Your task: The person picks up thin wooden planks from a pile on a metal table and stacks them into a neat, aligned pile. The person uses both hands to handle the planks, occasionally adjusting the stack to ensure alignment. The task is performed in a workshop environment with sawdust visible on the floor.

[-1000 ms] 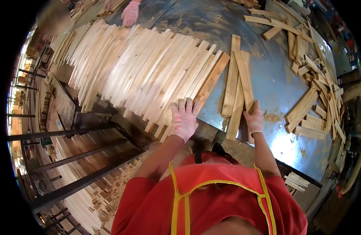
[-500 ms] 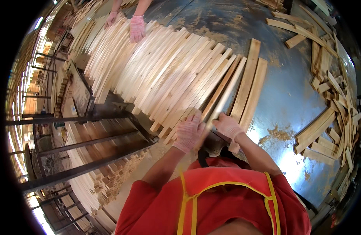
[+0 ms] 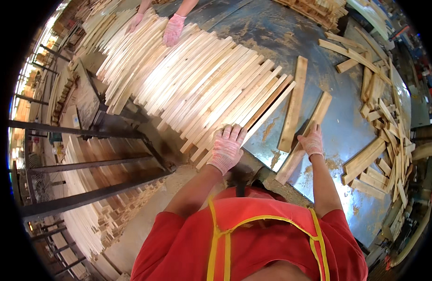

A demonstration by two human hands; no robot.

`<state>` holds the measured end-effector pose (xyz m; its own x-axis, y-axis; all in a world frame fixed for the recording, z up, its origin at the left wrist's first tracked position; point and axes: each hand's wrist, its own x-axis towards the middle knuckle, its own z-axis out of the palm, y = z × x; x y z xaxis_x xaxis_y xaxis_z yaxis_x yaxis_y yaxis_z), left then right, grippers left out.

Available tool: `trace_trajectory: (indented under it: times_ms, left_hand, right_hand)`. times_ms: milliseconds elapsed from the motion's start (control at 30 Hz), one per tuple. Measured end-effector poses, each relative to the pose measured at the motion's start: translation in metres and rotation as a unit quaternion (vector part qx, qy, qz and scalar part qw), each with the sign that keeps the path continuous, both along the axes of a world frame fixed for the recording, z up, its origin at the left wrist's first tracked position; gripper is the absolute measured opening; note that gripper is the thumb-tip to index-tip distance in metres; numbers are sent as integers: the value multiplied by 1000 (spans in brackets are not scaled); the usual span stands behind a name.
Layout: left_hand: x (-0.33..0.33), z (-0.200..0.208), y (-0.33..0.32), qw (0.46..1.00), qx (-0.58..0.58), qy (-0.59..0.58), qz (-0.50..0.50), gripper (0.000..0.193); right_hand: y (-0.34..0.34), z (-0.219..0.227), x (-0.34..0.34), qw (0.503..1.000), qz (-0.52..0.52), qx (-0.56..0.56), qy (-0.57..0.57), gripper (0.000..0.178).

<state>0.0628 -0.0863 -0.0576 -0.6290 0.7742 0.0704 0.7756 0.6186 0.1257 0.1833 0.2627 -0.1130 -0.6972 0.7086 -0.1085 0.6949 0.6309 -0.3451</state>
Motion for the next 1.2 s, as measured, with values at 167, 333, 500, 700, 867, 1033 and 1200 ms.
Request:
trace_trajectory:
  times_ms: [167, 333, 500, 700, 867, 1033, 1200]
  left_hand:
    - [-2, 2, -12, 999, -46, -9, -22, 81]
    - [12, 5, -22, 998, 17, -62, -19, 81]
    - [26, 11, -3, 997, 13, -58, -39, 80]
    - [19, -15, -2, 999, 7, 20, -45, 80]
    - [20, -27, 9, 997, -5, 81, -8, 65]
    - [9, -11, 19, 998, 52, -7, 36, 49]
    - [-10, -5, 41, 994, 99, -18, 41, 47]
  right_hand:
    - [-31, 20, 10, 980, -190, -59, 24, 70]
    - [-73, 11, -6, 812, -185, -391, 392, 49]
    - [-128, 24, -54, 966, -30, -257, 29, 58]
    - [-86, 26, -27, 999, -51, 5, -2, 78]
    - [-5, -11, 58, 991, -97, -72, 55, 95]
    - [-117, 10, 67, 838, -154, -495, 171, 108]
    - [-173, 19, 7, 867, 139, -479, -1, 87]
